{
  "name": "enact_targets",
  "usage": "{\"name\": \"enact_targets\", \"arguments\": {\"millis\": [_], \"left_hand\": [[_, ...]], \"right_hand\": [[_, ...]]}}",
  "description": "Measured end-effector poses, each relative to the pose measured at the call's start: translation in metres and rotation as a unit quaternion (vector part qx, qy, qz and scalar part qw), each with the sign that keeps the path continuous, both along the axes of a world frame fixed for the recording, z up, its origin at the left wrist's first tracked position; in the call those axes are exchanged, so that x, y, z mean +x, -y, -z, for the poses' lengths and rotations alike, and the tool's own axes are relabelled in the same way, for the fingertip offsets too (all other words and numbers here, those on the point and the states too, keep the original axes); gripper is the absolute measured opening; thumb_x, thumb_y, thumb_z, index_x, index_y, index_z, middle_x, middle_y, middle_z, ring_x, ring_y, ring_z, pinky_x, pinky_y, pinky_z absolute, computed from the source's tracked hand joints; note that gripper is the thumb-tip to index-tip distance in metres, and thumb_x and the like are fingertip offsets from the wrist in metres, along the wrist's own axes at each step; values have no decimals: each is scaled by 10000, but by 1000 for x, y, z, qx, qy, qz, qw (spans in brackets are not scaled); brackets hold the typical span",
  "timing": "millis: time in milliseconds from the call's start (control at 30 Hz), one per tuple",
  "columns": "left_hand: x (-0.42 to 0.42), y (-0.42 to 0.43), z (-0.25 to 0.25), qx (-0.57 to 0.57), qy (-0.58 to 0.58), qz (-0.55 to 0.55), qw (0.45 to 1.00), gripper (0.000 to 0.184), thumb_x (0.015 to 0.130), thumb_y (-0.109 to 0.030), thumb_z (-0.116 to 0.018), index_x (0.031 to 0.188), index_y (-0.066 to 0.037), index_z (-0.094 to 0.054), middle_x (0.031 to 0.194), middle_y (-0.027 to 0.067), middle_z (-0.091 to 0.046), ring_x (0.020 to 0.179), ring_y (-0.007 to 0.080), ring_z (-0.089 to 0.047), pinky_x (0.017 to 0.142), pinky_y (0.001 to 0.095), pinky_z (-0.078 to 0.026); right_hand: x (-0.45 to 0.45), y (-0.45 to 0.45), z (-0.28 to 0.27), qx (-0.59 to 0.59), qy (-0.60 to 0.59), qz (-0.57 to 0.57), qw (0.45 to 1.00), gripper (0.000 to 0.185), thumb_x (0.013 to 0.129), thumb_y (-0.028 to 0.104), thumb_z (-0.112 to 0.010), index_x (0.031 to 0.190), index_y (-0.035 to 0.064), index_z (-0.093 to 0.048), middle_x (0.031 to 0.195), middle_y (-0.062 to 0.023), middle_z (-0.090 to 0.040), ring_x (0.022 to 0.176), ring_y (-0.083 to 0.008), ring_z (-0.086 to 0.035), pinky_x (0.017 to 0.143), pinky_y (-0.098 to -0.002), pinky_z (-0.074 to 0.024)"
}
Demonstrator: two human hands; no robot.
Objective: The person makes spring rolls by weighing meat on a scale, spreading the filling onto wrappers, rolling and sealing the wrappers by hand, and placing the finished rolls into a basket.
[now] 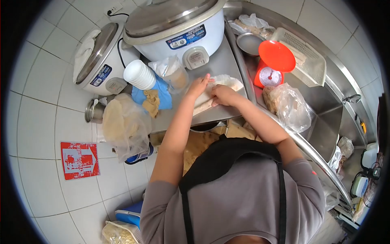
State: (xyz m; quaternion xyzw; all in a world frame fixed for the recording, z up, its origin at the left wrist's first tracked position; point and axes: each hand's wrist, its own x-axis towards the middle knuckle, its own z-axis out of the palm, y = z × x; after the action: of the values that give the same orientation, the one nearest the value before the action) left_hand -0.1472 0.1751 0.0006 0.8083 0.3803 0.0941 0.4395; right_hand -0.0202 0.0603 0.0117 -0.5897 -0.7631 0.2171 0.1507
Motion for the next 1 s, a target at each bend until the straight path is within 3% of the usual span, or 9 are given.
{"name": "enact_targets", "arguments": {"millis": [167,267,467,567,667,767,867,1000], "left_hand": [[1,3,8,41,20,-9,999,563,931,-533,-314,998,-135,-707,897,184,-617,891,314,-580,815,393,-436],[-2,9,21,143,46,3,989,507,948,-489,-337,1055,-136,-684,900,144,-589,833,291,-561,804,366,-431],[-3,27,28,264,64,-10,962,271,903,-291,-514,1012,-108,-681,877,153,-561,884,341,-548,798,413,-440],[-1,52,5,285,133,-50,948,256,870,-274,-571,1002,-80,-672,881,148,-574,858,348,-562,781,416,-447],[-8,73,9,303,115,9,946,286,792,-250,-672,999,-53,-666,836,141,-579,789,317,-575,710,381,-464],[-19,94,-1,249,99,58,962,358,702,-246,-740,984,-40,-662,834,132,-589,776,322,-584,694,372,-471],[-33,92,-1,224,72,40,971,405,643,-239,-771,978,-37,-662,832,126,-594,785,320,-582,692,367,-469],[-62,89,8,233,75,9,969,399,661,-231,-766,998,-41,-665,862,129,-606,797,315,-584,714,362,-467]], "right_hand": [[19,-3,9,-11,-16,-36,999,318,637,179,-762,912,50,-667,951,-124,-629,970,-304,-575,836,-386,-448],[23,3,9,-24,2,-32,999,318,646,175,-756,923,50,-664,949,-121,-626,963,-306,-573,838,-383,-448],[39,9,12,4,1,-9,1000,317,639,166,-749,919,46,-659,973,-115,-613,991,-301,-552,844,-391,-445],[40,16,7,16,-13,-15,1000,320,627,164,-747,910,43,-659,967,-115,-608,992,-303,-547,844,-395,-444],[51,19,6,49,-20,-5,999,316,618,159,-744,898,41,-660,942,-115,-605,961,-312,-555,834,-395,-445],[47,30,7,47,-34,-4,998,307,615,146,-744,889,37,-658,914,-115,-606,937,-316,-563,818,-397,-448],[55,27,5,57,-36,-7,998,302,615,125,-743,887,33,-651,896,-115,-609,927,-318,-567,802,-400,-451],[67,28,8,58,-58,2,997,306,625,98,-742,902,27,-634,896,-118,-613,914,-320,-577,786,-394,-453]]}}
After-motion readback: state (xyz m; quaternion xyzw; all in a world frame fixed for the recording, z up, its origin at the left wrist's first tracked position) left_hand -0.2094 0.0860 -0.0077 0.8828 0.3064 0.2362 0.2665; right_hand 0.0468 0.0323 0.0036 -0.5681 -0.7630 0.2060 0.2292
